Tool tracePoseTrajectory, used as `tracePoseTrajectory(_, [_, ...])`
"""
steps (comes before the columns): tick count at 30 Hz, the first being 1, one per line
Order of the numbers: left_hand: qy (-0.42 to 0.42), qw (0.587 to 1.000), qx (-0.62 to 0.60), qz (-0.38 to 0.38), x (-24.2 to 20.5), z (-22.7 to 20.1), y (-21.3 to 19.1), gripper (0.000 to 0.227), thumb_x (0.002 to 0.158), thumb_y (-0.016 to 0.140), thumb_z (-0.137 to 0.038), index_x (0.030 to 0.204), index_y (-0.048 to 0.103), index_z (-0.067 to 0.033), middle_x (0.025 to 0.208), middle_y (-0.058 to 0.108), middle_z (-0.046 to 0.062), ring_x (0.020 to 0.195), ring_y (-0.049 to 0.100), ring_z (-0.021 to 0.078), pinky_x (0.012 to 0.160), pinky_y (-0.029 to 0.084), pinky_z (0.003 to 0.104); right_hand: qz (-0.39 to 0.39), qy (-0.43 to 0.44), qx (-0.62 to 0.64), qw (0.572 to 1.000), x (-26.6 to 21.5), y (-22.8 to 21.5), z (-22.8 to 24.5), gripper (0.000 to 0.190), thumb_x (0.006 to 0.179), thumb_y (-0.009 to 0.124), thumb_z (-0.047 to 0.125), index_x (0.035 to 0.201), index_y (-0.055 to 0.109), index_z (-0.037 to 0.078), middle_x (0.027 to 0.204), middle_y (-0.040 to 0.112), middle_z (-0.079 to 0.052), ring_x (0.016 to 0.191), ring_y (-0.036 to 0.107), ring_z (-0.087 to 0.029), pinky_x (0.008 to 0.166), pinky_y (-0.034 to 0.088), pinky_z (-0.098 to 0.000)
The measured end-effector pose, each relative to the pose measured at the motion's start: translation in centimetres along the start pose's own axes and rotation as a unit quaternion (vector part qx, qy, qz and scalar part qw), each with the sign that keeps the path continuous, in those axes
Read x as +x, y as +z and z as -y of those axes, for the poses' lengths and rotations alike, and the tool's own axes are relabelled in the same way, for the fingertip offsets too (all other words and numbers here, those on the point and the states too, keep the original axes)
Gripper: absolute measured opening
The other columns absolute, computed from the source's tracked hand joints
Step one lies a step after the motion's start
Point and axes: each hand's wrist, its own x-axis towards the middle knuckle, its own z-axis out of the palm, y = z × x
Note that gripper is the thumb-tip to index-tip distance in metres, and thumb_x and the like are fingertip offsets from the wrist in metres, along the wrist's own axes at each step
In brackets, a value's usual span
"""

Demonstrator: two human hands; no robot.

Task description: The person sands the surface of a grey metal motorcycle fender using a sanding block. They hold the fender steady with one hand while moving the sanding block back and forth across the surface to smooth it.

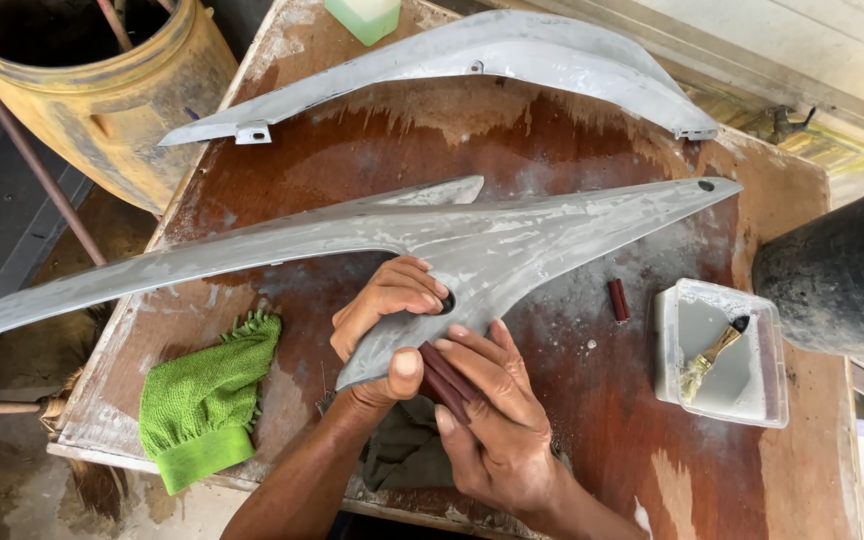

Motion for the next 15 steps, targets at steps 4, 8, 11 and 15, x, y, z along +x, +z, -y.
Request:
tracePoseTrajectory(4, [0.003,1.0,0.003,-0.001,-0.1,0.2,0.1,0.041,0.095,0.056,-0.05,0.091,0.058,-0.0095,0.086,0.064,0.004,0.087,0.066,0.021,0.099,0.054,0.048,-0.04,0.006,-0.047,0.998,-0.9,0.5,-3.9,0.023,0.099,0.055,0.02,0.112,0.07,0.009,0.136,0.064,-0.009,0.139,0.05,-0.028,0.129,0.026,-0.0559])
tracePoseTrajectory(8, [0.001,1.0,0.008,0.001,-0.1,0.0,0.2,0.042,0.097,0.056,-0.051,0.09,0.058,-0.0092,0.086,0.065,0.005,0.087,0.066,0.0206,0.098,0.054,0.047,-0.067,0.09,-0.083,0.99,0.2,-1.1,-4.2,0.025,0.095,0.056,0.006,0.114,0.07,-0.002,0.136,0.062,-0.013,0.14,0.049,-0.032,0.124,0.033,-0.0521])
tracePoseTrajectory(11, [-0.003,1.0,0.009,0.006,-0.2,0.0,0.1,0.041,0.097,0.056,-0.051,0.092,0.058,-0.0099,0.087,0.065,0.004,0.088,0.066,0.021,0.099,0.054,0.048,-0.062,0.064,-0.075,0.993,-0.5,-0.5,-4.6,0.023,0.094,0.057,0.007,0.111,0.07,-0.002,0.135,0.063,-0.013,0.138,0.051,-0.033,0.123,0.035,-0.0541])
tracePoseTrajectory(15, [-0.001,1.0,0.013,0.006,0.1,-0.1,0.2,0.049,0.101,0.054,-0.057,0.092,0.058,-0.0086,0.085,0.066,0.004,0.089,0.067,0.0221,0.102,0.053,0.049,-0.024,0.004,-0.085,0.996,-1.2,-0.7,-4.3,0.033,0.095,0.054,0.015,0.122,0.068,0.001,0.137,0.062,-0.011,0.14,0.049,-0.032,0.129,0.022,-0.0587])
